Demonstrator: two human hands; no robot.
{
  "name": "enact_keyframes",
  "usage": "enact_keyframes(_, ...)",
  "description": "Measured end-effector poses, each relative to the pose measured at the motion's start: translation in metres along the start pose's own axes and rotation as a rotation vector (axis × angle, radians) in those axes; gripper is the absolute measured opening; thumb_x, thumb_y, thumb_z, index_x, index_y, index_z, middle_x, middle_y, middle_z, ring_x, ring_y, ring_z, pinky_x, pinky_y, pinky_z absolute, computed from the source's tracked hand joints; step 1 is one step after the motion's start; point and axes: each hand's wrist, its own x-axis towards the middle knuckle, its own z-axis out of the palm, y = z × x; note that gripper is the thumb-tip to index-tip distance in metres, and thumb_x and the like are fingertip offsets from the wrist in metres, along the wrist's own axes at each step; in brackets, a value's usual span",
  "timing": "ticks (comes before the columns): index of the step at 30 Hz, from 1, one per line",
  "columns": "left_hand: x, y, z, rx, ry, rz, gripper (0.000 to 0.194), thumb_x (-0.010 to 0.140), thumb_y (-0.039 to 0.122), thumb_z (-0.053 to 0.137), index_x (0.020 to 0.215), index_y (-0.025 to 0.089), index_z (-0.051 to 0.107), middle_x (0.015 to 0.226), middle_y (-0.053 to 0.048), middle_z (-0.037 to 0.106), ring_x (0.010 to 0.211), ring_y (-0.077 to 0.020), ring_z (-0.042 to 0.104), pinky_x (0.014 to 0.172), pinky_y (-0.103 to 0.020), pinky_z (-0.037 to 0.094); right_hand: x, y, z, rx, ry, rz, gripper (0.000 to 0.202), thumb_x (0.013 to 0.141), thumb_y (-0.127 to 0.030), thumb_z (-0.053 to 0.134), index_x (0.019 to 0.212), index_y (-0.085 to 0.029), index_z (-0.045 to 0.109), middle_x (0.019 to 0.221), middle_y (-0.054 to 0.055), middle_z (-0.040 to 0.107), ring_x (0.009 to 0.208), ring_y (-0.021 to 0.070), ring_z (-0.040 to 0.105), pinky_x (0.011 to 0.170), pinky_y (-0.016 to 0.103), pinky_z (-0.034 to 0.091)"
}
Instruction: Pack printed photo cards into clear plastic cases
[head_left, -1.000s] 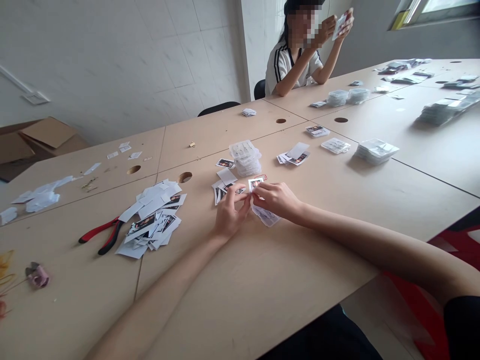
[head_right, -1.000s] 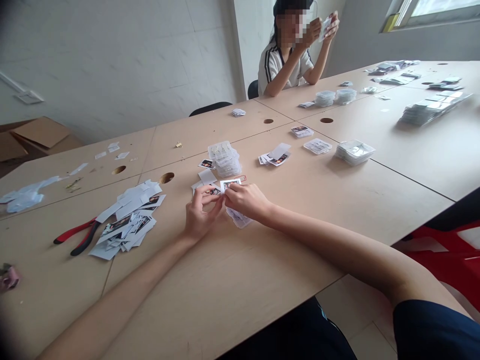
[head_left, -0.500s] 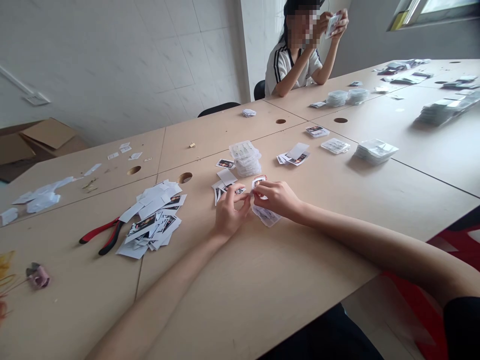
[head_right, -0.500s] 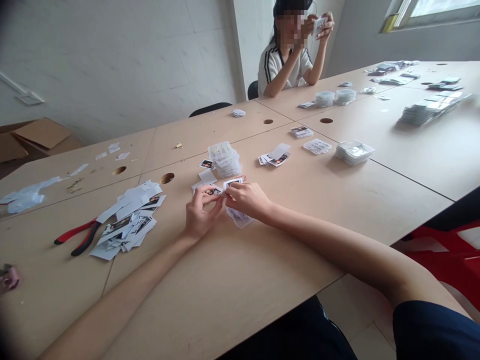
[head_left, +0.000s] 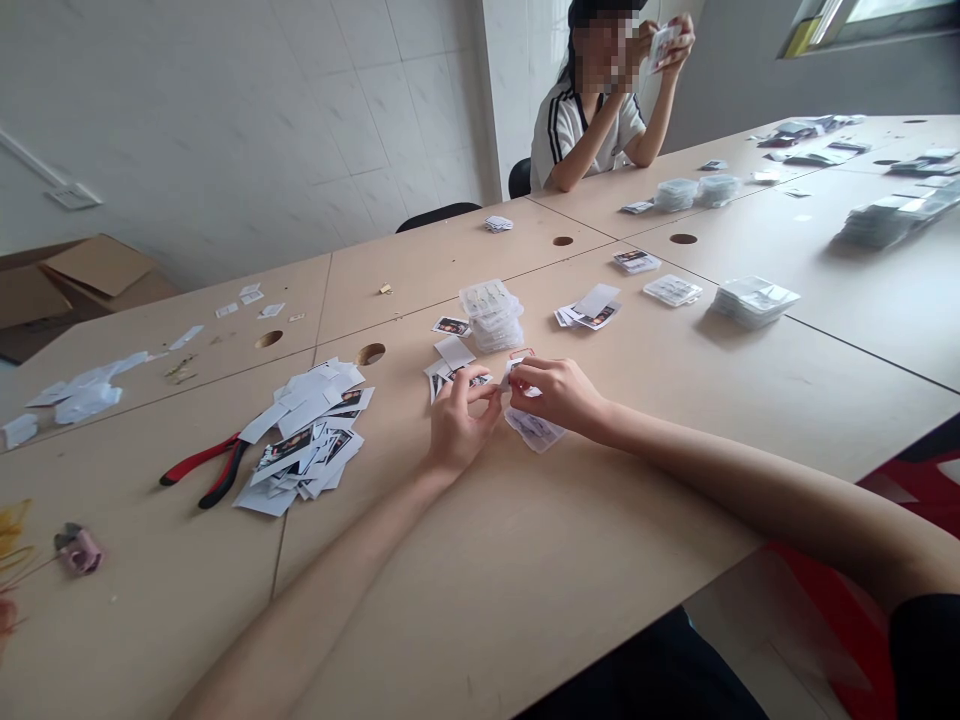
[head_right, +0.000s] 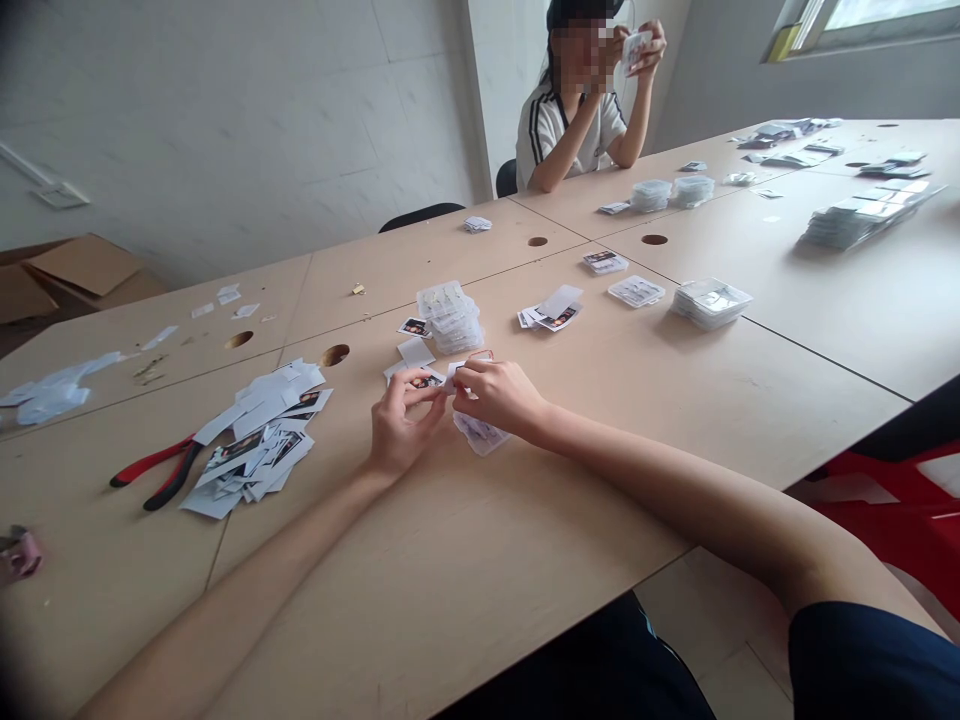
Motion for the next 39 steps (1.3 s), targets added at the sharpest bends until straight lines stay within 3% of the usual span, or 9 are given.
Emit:
enact_keyframes(11,0.001,0.002,-0.001,-0.001,-0.013,-0.047,0.025,0.072,0.025,0.058,0.093,0.021,0.045,0.075,-0.001,0.07,0.076,-0.0153,0.064,0.074,-0.031,0.044,0.0,0.004,-0.002,-0.012,0.066,-0.047,0.013,0.072,-0.016,0.045,0.064,-0.016,0.055,0.062,0.0,0.055,0.051,0.0069,0.039,0.049,0.02,0.027)
enact_keyframes(39,0.002,-0.001,-0.002,-0.041,-0.044,-0.128,0.024,0.071,0.029,0.057,0.093,0.021,0.047,0.076,-0.001,0.069,0.074,-0.0155,0.065,0.068,-0.027,0.046,0.006,0.006,-0.015,0.019,0.007,0.062,0.018,0.073,-0.017,0.043,0.073,-0.015,0.061,0.066,0.004,0.058,0.057,0.0096,0.048,0.052,0.022,0.03)
